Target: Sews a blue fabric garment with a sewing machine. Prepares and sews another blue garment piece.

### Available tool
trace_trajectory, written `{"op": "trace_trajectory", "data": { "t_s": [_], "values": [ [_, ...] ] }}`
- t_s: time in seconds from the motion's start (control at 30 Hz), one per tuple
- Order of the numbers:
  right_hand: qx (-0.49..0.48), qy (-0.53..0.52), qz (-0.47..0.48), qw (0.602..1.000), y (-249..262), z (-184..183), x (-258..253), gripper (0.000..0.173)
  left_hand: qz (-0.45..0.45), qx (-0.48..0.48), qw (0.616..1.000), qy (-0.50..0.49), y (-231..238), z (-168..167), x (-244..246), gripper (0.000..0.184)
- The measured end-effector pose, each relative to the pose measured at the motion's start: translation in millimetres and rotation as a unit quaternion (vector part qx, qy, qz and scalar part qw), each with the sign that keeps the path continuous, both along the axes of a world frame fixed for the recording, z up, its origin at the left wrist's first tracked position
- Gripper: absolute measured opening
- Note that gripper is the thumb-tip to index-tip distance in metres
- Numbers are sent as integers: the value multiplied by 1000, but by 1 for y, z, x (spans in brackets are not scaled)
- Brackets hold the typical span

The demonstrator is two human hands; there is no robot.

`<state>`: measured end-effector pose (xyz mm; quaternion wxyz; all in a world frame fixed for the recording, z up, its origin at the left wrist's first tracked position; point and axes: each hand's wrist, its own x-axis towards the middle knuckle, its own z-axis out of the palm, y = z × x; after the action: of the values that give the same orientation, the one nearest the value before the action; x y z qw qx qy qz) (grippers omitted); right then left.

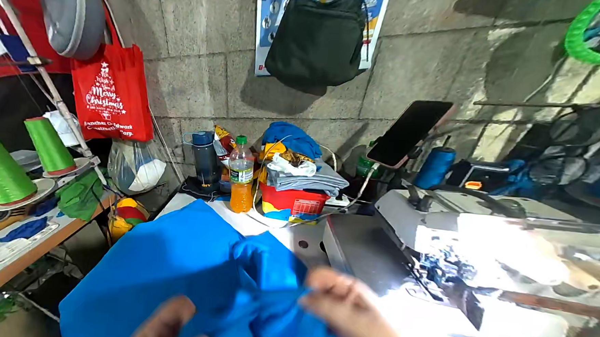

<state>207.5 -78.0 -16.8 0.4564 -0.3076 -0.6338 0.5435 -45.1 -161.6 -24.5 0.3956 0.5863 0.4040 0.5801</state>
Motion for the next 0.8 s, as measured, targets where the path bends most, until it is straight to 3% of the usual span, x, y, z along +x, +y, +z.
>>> {"op": "trace_trajectory", "data": {
  "t_s": [0.1, 0.17, 0.23, 0.27, 0.3, 0.33, 0.37, 0.43, 0.47, 0.53, 0.6, 0.67, 0.73, 0.8],
  "values": [
    [-36, 154, -64, 985, 20, 35, 45, 19, -81, 32, 993, -75, -8, 54, -34, 36],
    [46, 174, -23, 983, 15, 58, 68, 16, -127, 111, 985, 39, -20, 90, -42, 33],
    [196, 65, -30, 978, 7, 79, 92, 16, -127, 177, 942, 256, -25, 118, -56, 25],
    [286, -43, -72, 954, 4, 85, 106, 18, -73, 194, 894, 396, -23, 129, -63, 26],
    [381, -173, -129, 899, 4, 88, 116, 22, 22, 188, 824, 535, -16, 136, -69, 24],
    [458, -297, -185, 817, 4, 87, 120, 25, 122, 160, 754, 625, -4, 134, -77, 21],
    [488, -390, -207, 753, 4, 84, 119, 27, 198, 136, 694, 679, 10, 129, -89, 22],
    [483, -499, -199, 691, -3, 79, 111, 24, 273, 60, 625, 729, 21, 132, -98, 24],
    [479, -526, -192, 676, -8, 81, 105, 24, 293, 28, 613, 733, 19, 139, -95, 23],
    [462, -545, -180, 676, -17, 89, 101, 22, 327, -1, 628, 706, 11, 154, -87, 18],
    [448, -543, -153, 693, -17, 96, 106, 19, 322, 70, 656, 679, 4, 161, -91, 20],
    [436, -539, -150, 705, -11, 102, 117, 25, 295, 137, 668, 670, 2, 164, -95, 41],
    [434, -500, -204, 721, -12, 117, 123, 13, 290, 142, 696, 641, 0, 169, -93, 53],
    [465, -457, -249, 716, -17, 126, 117, 7, 289, 137, 697, 641, -3, 173, -86, 66]
  ]
}}
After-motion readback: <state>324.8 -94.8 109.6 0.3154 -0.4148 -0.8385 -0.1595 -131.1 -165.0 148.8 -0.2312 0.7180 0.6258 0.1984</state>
